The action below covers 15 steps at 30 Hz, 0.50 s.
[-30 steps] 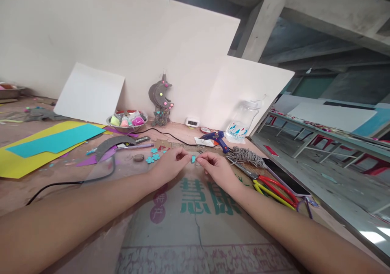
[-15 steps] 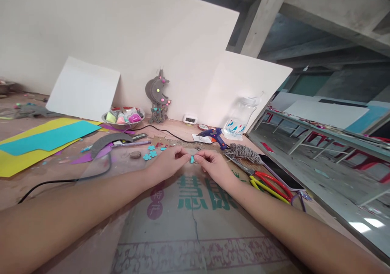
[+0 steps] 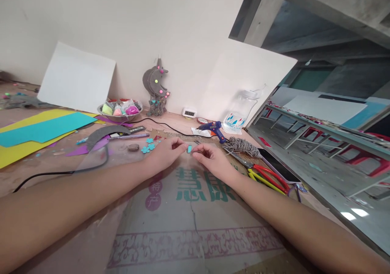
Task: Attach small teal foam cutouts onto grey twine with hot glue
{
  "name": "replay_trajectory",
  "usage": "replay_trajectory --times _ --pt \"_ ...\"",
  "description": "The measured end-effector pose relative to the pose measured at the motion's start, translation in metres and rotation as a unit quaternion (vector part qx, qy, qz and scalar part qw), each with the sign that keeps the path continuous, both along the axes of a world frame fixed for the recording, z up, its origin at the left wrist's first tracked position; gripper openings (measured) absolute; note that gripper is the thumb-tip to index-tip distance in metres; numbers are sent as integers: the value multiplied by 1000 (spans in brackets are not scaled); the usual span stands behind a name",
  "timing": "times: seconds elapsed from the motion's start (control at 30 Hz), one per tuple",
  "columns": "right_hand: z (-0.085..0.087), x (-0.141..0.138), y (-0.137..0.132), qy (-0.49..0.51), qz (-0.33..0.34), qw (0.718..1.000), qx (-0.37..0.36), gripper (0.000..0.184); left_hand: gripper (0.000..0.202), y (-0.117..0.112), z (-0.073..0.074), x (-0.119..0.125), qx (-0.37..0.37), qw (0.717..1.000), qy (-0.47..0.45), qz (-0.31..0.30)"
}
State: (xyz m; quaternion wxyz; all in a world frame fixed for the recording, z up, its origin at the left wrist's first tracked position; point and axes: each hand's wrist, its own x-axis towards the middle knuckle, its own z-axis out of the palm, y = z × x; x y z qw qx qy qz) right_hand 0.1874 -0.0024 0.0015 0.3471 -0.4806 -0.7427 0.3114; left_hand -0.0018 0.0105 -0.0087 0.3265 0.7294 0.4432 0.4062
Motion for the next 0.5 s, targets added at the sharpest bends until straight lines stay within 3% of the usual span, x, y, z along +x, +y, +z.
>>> replay_trajectory --times 0.5 --pt "2 -3 -2 5 -12 1000 -8 23 27 -4 4 0 -5 1000 19 -14"
